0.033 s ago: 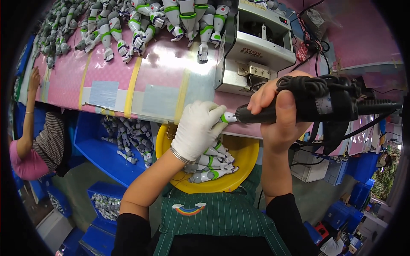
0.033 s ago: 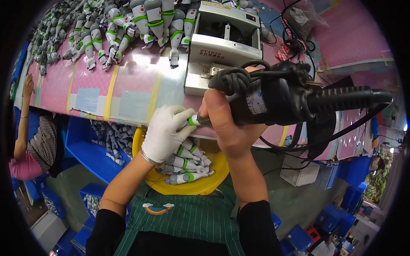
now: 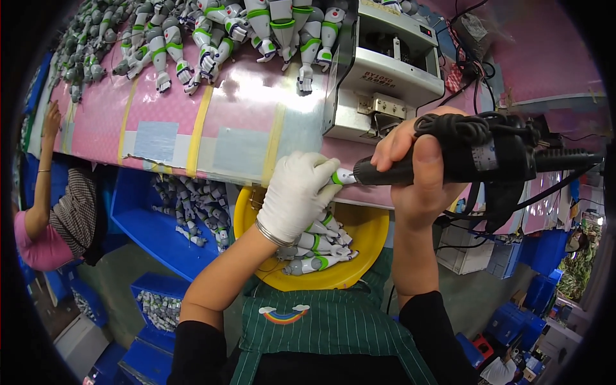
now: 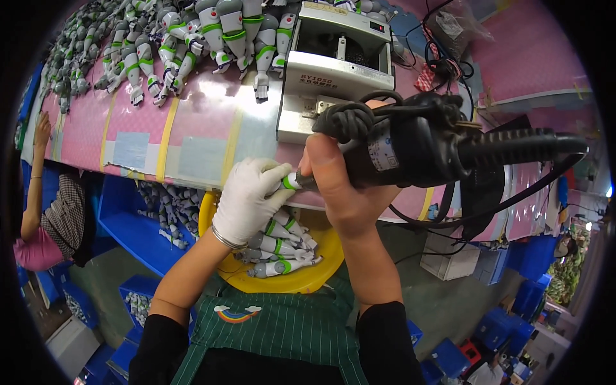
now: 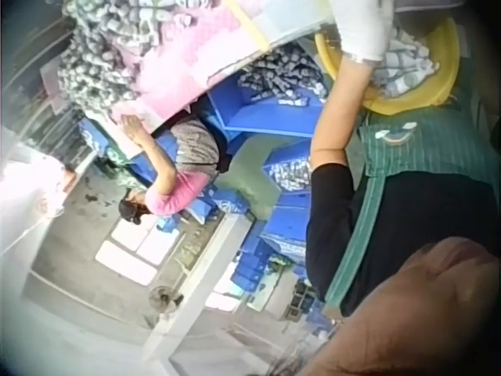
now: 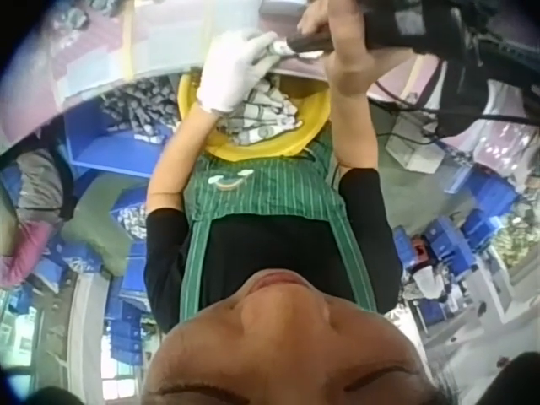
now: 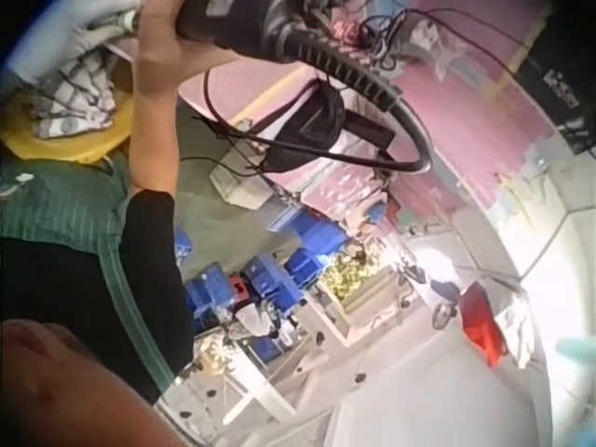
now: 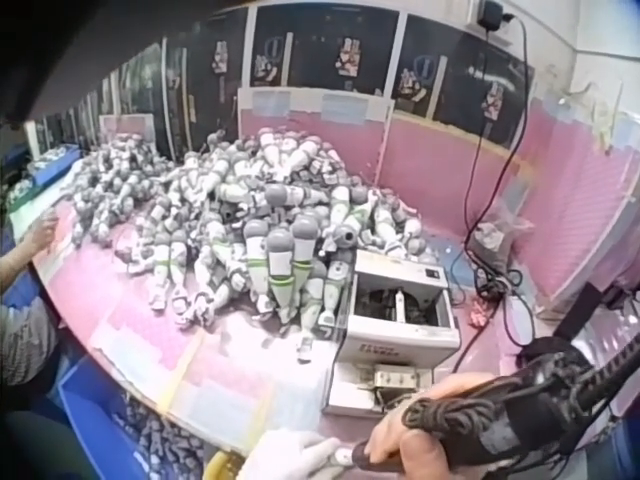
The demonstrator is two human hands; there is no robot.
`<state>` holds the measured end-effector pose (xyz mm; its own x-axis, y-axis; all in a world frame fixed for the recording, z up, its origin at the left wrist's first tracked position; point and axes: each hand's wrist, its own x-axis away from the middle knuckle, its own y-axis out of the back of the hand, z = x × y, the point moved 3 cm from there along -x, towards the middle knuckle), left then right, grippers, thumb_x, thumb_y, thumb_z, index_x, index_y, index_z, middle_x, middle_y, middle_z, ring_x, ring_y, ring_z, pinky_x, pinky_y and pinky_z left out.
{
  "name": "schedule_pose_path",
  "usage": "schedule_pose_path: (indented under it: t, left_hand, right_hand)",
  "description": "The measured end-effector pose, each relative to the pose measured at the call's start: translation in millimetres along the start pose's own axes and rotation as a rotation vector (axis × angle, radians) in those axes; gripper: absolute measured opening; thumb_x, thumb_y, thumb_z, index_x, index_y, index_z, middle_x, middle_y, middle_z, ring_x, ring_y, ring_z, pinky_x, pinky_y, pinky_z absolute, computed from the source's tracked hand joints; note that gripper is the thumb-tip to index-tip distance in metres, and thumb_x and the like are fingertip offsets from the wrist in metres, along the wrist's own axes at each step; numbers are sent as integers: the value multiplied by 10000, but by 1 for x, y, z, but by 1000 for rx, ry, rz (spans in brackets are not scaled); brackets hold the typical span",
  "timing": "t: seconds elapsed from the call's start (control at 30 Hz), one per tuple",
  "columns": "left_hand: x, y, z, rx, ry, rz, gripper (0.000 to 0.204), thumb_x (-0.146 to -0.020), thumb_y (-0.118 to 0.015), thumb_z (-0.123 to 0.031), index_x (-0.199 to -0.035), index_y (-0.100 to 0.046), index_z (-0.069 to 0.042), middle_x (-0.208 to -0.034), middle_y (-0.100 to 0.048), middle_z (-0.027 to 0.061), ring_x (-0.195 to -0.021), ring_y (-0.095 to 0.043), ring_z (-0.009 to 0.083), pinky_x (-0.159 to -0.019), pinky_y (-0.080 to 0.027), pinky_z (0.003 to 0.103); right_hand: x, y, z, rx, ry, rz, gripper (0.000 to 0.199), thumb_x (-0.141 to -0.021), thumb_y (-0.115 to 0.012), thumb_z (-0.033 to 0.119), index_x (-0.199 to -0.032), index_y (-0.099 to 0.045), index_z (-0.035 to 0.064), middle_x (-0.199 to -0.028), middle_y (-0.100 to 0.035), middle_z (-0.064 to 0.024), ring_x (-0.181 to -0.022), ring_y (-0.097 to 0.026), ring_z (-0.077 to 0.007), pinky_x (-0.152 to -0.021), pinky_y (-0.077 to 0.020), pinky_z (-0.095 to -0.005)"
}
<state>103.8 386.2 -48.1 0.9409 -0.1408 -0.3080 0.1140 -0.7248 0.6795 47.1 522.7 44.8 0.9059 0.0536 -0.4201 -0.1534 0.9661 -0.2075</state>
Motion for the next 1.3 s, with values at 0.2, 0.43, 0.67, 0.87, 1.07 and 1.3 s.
schedule_pose_path:
  t: [0.2,0.43,0.67,0.87,1.07,1.3]
  left_hand:
    - [-1,0,-2,11,-20,-16,336,-735,-762,-157,-1047,-665,-81,-939,-647,79,-893,-597,305,-787,-460,428]
    - [2,4,-7,29,-10,-17,336,-709,-787,-102,-1030,-687,-80,-938,-649,103,-894,-602,323,-794,-475,423]
    - [3,0,-2,36,-11,-32,330,-699,-792,-103,-1013,-692,-79,-903,-645,101,-869,-600,321,-780,-475,416]
    - [2,2,-1,13,-52,-67,306,-729,-767,-153,-1015,-676,-95,-853,-632,85,-841,-596,308,-755,-463,429]
    - [2,-3,-2,39,-21,-28,306,-724,-766,-146,-1011,-675,-91,-848,-627,87,-846,-594,311,-754,-464,432]
    - [1,-1,-2,36,-26,-50,326,-718,-781,-116,-1028,-694,-65,-870,-632,102,-848,-593,319,-768,-470,415]
  right_hand:
    - [-29,14,24,-43,177,1,328,-973,-576,309,-1106,-490,22,-708,-543,-75,-541,-524,-178,-540,-498,-357]
    - [-102,31,52,316,794,-288,342,-965,-603,323,-787,-545,36,-634,-580,-81,-529,-582,-187,-576,-502,-332]
    - [-103,30,60,96,598,-125,317,-973,-587,325,-867,-560,27,-608,-545,-71,-517,-558,-183,-562,-485,-344]
    - [-62,15,40,41,259,-109,259,-957,-616,219,-822,-554,6,-670,-554,-88,-523,-551,-183,-515,-488,-341]
    - [-46,4,12,121,219,-164,87,-929,-589,34,-903,-550,-40,-610,-538,-76,-476,-529,-163,-503,-475,-313]
    - [-34,11,10,-36,46,-110,122,-936,-595,87,-911,-543,-20,-643,-539,-81,-488,-540,-170,-478,-481,-322]
